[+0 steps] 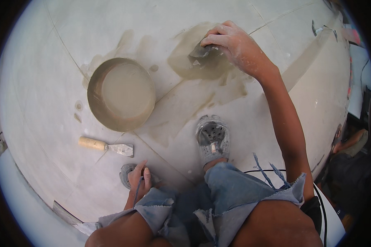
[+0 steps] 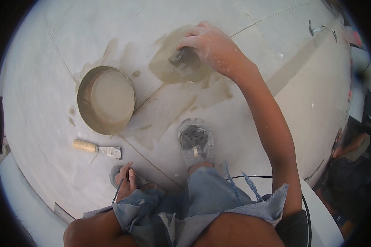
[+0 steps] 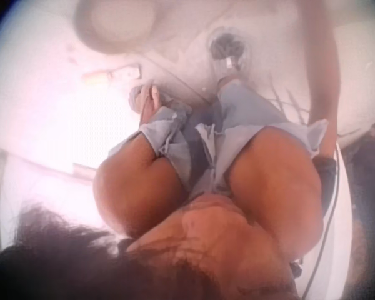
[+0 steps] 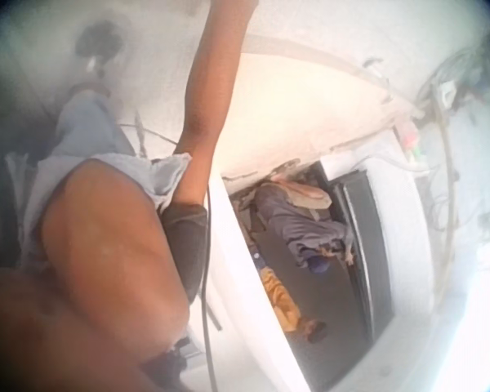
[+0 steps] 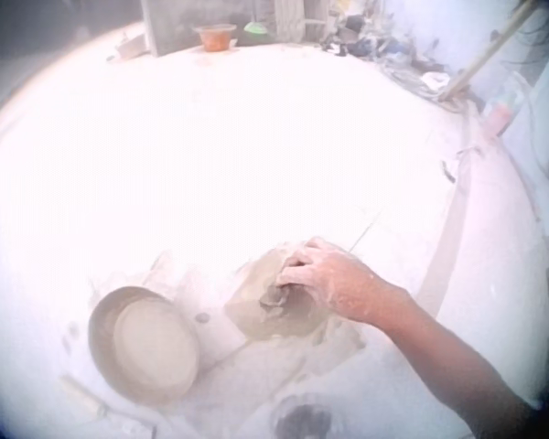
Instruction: The person applies grout to tile joints using a rubber float, repeatedly dipping the float into a bowl of grout and spreading it across the floor. The person also uses a trowel to scrape excess grout from the float and occasionally wipes the float against the bowl.
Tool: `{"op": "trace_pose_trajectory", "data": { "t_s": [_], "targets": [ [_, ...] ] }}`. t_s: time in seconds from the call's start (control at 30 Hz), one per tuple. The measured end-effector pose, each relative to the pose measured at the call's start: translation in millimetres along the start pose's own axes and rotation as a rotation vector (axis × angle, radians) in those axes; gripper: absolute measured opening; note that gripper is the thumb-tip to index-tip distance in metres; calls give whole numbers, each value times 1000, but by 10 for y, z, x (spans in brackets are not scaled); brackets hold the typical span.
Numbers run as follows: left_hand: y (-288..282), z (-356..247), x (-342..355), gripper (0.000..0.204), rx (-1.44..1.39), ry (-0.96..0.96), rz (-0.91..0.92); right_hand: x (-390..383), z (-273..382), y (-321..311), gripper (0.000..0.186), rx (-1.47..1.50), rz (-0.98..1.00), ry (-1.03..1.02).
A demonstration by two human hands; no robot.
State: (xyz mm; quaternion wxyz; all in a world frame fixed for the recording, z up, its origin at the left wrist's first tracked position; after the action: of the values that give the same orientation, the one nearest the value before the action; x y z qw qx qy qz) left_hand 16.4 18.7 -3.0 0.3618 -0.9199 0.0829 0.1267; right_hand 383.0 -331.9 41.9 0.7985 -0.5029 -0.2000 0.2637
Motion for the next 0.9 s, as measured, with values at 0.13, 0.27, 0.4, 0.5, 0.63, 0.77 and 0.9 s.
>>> {"op": "trace_pose_trajectory", "data": {
  "t_s": [0.13, 0.27, 0.4, 0.5, 0.63, 0.77, 0.9],
  "targets": [
    [31, -19, 177, 30, -8, 50, 74, 251, 390, 224, 28, 48, 93, -117],
    [18, -65, 90, 30, 5, 78, 160, 317, 519, 379, 36, 28, 161, -211],
    [15, -185, 40, 28, 4, 140, 98, 153, 333, 184, 34, -29, 223, -118],
    [5, -187, 91, 26, 53, 184, 88, -4, 92, 30, 32, -45, 205, -59],
    [30, -161, 109, 23, 13, 162, 123, -39, 14, -35, 28, -5, 106, -31],
    [56, -99, 120, 22, -76, 155, 170, -1, 92, 91, 26, 4, 70, -98],
    [36, -136, 139, 22, -68, 197, 141, -39, 34, 106, 28, -19, 135, -60]
  ]
}}
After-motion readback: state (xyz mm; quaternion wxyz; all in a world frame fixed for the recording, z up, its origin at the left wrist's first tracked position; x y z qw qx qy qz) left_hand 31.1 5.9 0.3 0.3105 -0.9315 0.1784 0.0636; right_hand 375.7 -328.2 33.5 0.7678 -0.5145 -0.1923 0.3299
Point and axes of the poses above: each hand's wrist, its own x-axis towards the middle knuckle, its own y-axis out of the palm, z = x × y, the point moved 4 cm from there along x, towards the middle knuckle, and after that the axes turned 2 degrees about -y, right-handed, at the moved point
